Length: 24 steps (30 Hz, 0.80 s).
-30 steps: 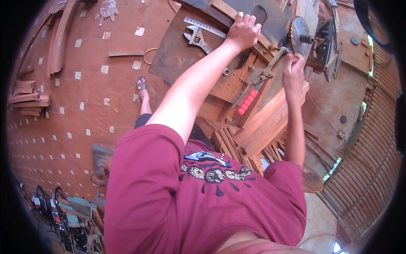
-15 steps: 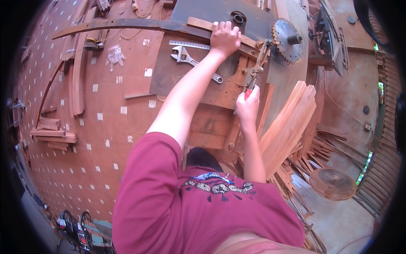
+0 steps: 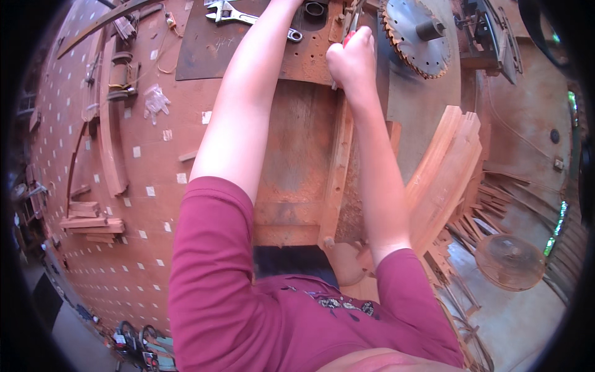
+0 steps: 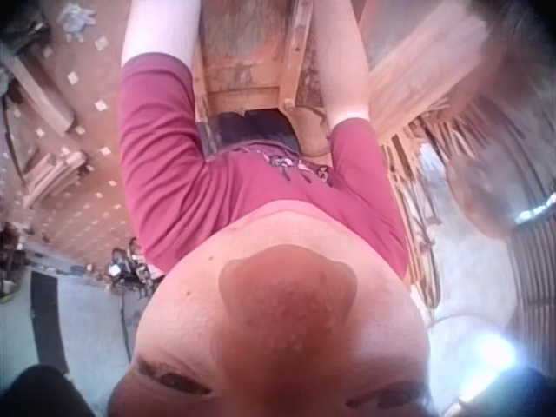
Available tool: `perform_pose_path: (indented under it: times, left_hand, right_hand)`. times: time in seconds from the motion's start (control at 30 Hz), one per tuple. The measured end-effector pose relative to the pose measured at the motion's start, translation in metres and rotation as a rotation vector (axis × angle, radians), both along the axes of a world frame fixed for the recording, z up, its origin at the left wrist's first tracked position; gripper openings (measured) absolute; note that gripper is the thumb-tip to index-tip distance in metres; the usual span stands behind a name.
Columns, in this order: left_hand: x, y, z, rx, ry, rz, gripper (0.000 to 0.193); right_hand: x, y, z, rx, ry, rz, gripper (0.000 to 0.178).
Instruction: The person uses a table saw to cut thin wooden strips. They guide the wood through the saw blade with both hands, then remove the cut pieces and place them aside. The process is repeated with several pieces of wood.
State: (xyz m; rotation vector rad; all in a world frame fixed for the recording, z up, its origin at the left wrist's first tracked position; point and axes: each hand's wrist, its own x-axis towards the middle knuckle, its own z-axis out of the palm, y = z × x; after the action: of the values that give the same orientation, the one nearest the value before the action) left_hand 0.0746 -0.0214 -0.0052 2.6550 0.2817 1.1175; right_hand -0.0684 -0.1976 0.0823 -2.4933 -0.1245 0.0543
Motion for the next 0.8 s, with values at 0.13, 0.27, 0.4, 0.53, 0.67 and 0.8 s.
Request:
perform_pose_path:
  times: [0.13,0.27,0.4,0.53,0.67,0.8]
  left_hand:
    - [0.041,0.013,0.001,0.036,0.001,-0.018,0.025]
    - [0.051,0.018,-0.003,0.050,-0.027,-0.006,0.026]
    - [0.047,0.024,0.001,0.056,0.048,0.026,0.027]
    - [0.030,0.008,0.003,0.080,-0.031,0.009,0.027]
    - [-0.016,-0.011,0.003,0.072,0.044,0.046,0.026]
    - [-0.057,-0.007,-0.011,0.211,0.061,0.076,0.031]
  right_hand:
    - [0.031,0.011,-0.009,0.014,0.011,-0.009,0.050]
    - [0.041,0.013,-0.010,-0.008,0.062,0.006,0.054]
    - [0.035,0.013,-0.008,-0.006,0.052,0.009,0.056]
    - [0.012,0.001,-0.003,-0.051,0.060,-0.008,0.055]
    - [-0.026,-0.013,-0.003,-0.040,0.096,0.000,0.050]
    - [-0.077,-0.024,0.006,-0.059,0.079,0.023,0.041]
